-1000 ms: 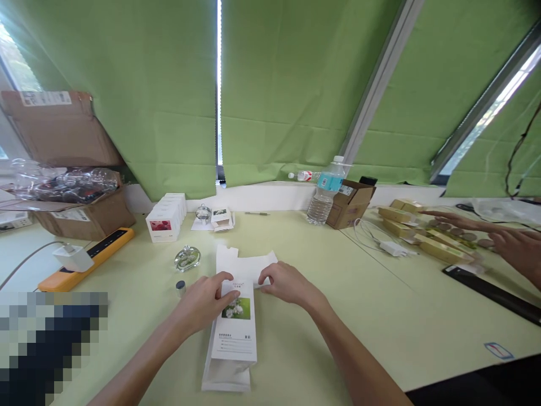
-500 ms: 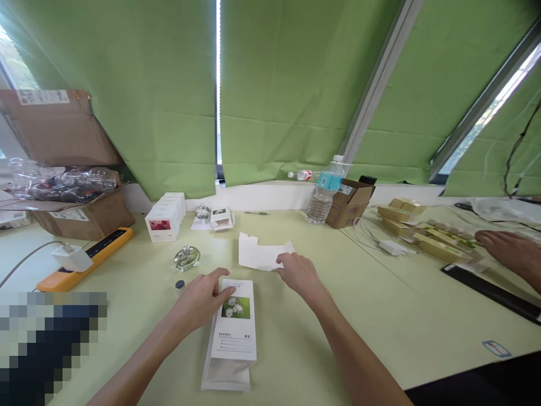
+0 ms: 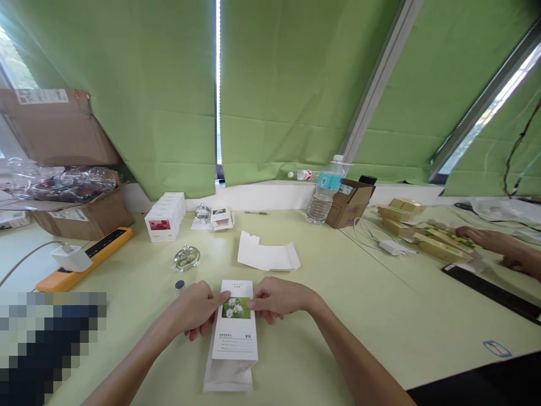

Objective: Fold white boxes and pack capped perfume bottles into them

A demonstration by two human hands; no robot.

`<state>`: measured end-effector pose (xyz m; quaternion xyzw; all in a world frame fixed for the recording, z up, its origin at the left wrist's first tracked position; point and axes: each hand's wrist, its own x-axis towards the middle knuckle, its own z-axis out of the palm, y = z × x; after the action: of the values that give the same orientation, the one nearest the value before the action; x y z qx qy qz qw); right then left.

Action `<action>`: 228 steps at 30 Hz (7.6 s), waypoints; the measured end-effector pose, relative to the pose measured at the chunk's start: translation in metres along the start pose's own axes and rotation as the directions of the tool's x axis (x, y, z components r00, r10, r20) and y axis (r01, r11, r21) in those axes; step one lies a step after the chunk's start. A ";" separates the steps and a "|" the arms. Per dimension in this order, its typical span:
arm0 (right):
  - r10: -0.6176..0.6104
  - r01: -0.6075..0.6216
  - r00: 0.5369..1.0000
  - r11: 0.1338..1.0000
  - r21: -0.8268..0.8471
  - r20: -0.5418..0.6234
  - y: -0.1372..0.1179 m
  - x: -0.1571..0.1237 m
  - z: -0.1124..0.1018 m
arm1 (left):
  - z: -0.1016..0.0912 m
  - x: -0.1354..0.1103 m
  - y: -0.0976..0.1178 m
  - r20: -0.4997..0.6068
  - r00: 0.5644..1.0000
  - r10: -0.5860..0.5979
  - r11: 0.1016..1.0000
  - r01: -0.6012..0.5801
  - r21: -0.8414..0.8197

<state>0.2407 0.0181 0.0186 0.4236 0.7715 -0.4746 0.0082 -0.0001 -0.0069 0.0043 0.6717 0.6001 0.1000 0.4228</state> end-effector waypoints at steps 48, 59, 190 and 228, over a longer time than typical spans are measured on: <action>0.029 0.206 0.843 0.905 0.372 -0.537 0.006 0.032 0.003 | 0.002 0.010 0.012 -0.364 0.931 -0.026 0.726 -0.233 -0.647; -0.009 0.193 0.809 0.948 0.252 -0.588 0.004 0.034 0.007 | 0.004 0.018 0.007 -0.353 0.933 -0.068 0.664 -0.222 -0.714; -0.170 0.327 0.861 0.907 0.265 -0.480 -0.004 0.006 -0.011 | -0.008 0.015 0.004 -0.221 0.935 0.276 0.466 -0.331 -0.821; -0.210 0.356 0.876 0.889 0.289 -0.434 -0.007 0.001 -0.014 | -0.017 0.001 0.012 -0.226 0.909 0.350 0.652 -0.410 -0.638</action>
<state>0.2411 0.0279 0.0311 0.3842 0.7115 -0.5095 -0.2943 -0.0025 0.0024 0.0225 0.5785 0.3858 0.4236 0.5805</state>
